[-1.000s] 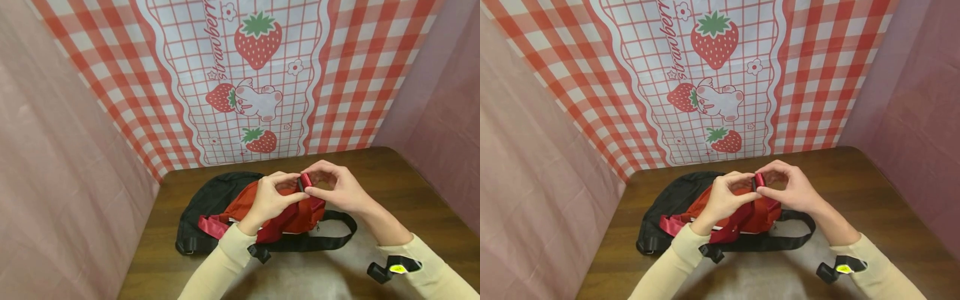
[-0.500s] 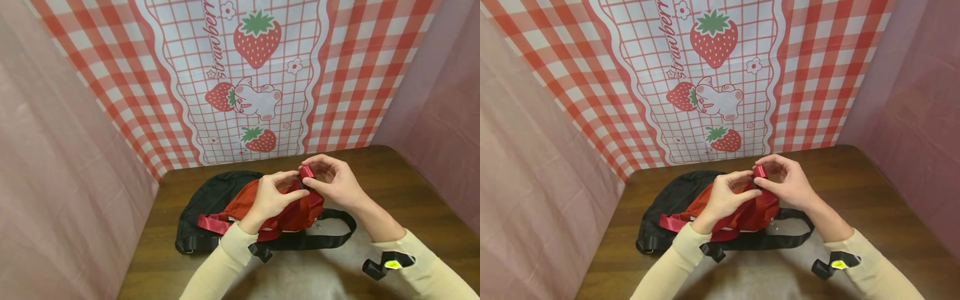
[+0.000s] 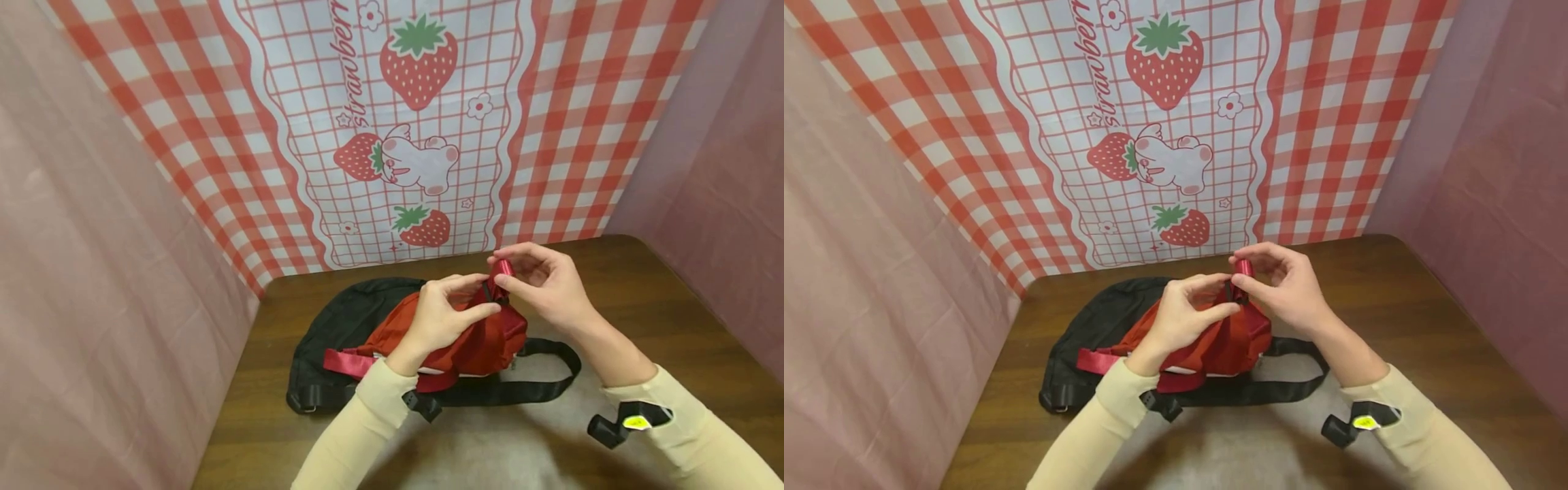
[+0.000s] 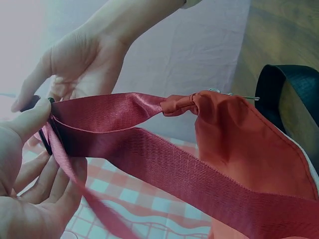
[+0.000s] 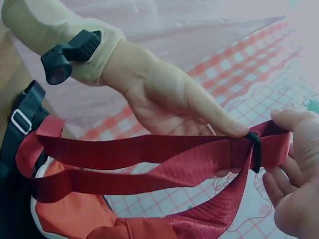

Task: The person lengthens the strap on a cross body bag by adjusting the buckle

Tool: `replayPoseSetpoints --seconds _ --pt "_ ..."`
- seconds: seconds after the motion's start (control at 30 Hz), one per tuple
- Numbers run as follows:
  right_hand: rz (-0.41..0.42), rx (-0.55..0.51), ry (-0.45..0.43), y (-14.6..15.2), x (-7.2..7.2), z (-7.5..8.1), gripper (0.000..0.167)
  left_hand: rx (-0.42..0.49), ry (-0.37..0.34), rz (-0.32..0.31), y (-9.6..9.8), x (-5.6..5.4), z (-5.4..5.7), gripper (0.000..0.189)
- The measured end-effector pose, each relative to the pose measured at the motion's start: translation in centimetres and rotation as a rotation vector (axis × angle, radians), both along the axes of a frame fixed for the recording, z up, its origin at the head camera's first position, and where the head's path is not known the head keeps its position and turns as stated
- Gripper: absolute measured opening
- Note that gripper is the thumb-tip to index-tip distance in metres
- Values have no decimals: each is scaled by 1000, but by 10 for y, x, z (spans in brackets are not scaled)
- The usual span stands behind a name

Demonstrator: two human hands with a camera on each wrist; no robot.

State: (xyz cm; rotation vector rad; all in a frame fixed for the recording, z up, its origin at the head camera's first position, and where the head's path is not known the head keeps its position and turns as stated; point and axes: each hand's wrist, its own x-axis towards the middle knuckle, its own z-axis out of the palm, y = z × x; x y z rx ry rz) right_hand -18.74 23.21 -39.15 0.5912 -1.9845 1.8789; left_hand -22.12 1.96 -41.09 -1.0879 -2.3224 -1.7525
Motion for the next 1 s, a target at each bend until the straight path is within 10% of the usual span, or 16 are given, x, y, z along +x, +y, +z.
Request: replayPoseSetpoints --seconds 0.2,0.53,0.8,1.0 --pt "-3 -163 79 -1 1 -3 34 38 -17 -27 -2 -3 6 46" --pt "163 130 -72 13 -2 -29 34 125 -5 -60 -14 -7 18 44" --pt "344 -30 -200 15 -2 -36 38 132 -3 -109 -13 -4 18 45" --pt "291 5 -218 16 -1 -42 38 157 -15 -64 -19 -3 22 45"
